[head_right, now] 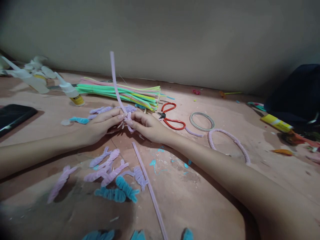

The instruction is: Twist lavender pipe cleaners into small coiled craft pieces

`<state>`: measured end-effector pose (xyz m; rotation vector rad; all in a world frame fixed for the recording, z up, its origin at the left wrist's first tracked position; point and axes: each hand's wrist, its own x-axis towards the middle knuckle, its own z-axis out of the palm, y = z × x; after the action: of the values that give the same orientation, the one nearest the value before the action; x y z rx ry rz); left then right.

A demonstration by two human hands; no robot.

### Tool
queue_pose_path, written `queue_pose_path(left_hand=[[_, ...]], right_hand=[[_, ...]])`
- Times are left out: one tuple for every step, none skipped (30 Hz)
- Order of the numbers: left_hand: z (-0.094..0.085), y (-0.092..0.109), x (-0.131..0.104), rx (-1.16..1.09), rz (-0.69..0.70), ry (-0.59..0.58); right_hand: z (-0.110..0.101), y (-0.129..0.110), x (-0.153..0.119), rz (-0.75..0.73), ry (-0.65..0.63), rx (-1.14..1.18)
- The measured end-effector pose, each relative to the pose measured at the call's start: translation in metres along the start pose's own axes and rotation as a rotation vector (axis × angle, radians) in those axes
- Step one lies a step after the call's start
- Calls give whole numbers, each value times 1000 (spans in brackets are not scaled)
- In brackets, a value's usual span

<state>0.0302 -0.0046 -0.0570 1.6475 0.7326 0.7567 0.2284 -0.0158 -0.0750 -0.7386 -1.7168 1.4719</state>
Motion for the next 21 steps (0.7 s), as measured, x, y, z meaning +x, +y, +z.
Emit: queue_pose_path(left_hand=[[0,0,0,-5,-6,-3],[0,0,0,-5,-10,-5],[-1,-1,-1,2,-9,-4],[-2,-2,-1,18,-1,0],[-3,-4,-1,44,9,3],[-4,-5,-2,77,21,5],[-5,-6,-2,112,34,5],[-6,-7,-2,148,53,4],[-7,-7,-3,185,71,0],[-7,-7,-3,223,87,-3],[-8,-7,-3,259,103,-5],[-8,-5,-3,291,119,-6],[-8,-4,-4,324,133,-8],[-9,-3,-4,356,145,-10],[-9,-3,-4,390,160,-10],[-10,-2,-5,421,175,-11],[-10,-3,-5,444,186,-14],[-11,-3,-5,449,191,-19],[-12,-4,-5,430,189,-25],[-12,-5,-5,393,179,-31],[-12,-6,-5,345,162,-38]], right_hand=[[0,0,0,-7,-3,-10],[-1,0,0,-14,-2,-10],[-1,0,0,-16,-1,0],[-1,0,0,-14,-1,15],[-2,0,0,-10,-3,31],[-2,0,0,-6,-4,47],[-2,0,1,0,-7,60],[-2,0,1,5,-10,72],[-2,-1,1,9,-14,85],[-2,-1,1,15,-19,103],[-3,-2,1,22,-26,124],[-3,-4,1,28,-34,144],[-3,-5,1,36,-44,160],[-3,-6,1,43,-53,169],[-4,-8,0,50,-65,171],[-4,-9,0,57,-76,168],[-4,-10,0,65,-85,163],[-4,-10,0,74,-90,157],[-4,-10,0,79,-86,150],[-4,-10,0,78,-78,144],[-4,-9,0,71,-66,143]])
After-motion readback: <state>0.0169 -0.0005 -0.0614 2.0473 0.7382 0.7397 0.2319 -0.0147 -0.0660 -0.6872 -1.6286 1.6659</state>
